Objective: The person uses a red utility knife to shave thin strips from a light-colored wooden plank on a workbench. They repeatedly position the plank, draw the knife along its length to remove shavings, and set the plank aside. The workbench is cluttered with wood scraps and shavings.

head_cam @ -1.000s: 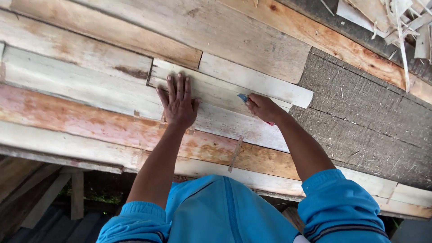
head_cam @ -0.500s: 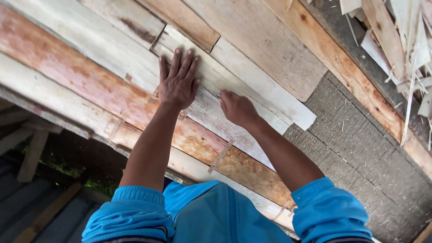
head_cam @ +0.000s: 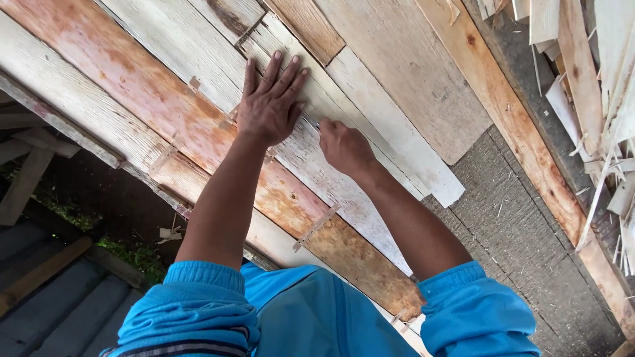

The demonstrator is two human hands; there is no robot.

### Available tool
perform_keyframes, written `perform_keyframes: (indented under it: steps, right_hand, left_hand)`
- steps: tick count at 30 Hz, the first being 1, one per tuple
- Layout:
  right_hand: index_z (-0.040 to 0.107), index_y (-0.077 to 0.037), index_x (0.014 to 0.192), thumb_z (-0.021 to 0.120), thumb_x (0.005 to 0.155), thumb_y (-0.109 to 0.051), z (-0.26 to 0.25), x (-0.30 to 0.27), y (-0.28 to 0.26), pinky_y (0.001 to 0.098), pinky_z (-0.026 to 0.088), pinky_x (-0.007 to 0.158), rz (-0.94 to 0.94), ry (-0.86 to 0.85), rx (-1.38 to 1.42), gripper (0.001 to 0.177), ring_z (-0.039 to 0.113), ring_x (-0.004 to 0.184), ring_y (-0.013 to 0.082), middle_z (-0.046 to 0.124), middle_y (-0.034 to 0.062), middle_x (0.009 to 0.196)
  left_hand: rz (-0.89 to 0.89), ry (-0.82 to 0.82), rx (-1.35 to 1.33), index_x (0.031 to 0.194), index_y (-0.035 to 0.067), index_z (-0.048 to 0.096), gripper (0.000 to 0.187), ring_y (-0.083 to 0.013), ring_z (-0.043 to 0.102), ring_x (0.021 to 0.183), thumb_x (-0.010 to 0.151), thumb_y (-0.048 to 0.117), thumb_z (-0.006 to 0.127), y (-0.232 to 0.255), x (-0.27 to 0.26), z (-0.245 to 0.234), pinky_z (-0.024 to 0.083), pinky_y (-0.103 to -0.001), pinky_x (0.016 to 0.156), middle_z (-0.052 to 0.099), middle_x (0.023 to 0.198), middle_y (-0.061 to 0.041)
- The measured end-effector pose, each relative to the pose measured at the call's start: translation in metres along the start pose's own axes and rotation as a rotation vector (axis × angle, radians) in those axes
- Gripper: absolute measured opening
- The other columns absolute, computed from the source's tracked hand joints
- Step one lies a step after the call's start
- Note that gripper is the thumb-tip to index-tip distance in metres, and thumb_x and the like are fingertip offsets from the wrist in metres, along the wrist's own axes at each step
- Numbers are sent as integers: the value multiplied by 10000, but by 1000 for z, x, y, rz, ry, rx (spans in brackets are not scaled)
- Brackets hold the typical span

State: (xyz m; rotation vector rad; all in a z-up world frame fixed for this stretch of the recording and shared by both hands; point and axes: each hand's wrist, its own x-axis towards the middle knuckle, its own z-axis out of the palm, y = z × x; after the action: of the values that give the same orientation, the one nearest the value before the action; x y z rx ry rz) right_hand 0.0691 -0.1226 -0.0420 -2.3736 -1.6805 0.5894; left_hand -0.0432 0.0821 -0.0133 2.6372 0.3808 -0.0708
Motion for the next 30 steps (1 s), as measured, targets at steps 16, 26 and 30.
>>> perform_keyframes:
  steps: [16,26,30]
  right_hand:
    - [499,-51,1039,515,1065,-151,8,0,-7,399,404,322,-32,72,-131,105,546,422,310,584,136,723]
    - [533,-3,1126,583,1010,-115,19,-7,-1,404,457,340,-4,76,-189,169,617,455,323,636,170,785]
    - [507,-30,1070,571,1037,-151,16,-7,0,392,478,360,17,22,-142,140,636,492,318,636,157,787]
  left_hand:
    - [18,43,-4,1674,244,201,769,-309,8,1602,1039,678,236,1,-1,1,-113,-601,1245,127,1746,-11]
    - [6,-16,19,1671,282,161,755,-317,-6,1602,1033,682,221,3,-1,-3,-111,-607,1244,90,1747,-4]
    - [12,-6,8,1674,266,179,753,-321,-5,1602,1039,665,244,1,0,-1,-115,-616,1239,96,1748,-10]
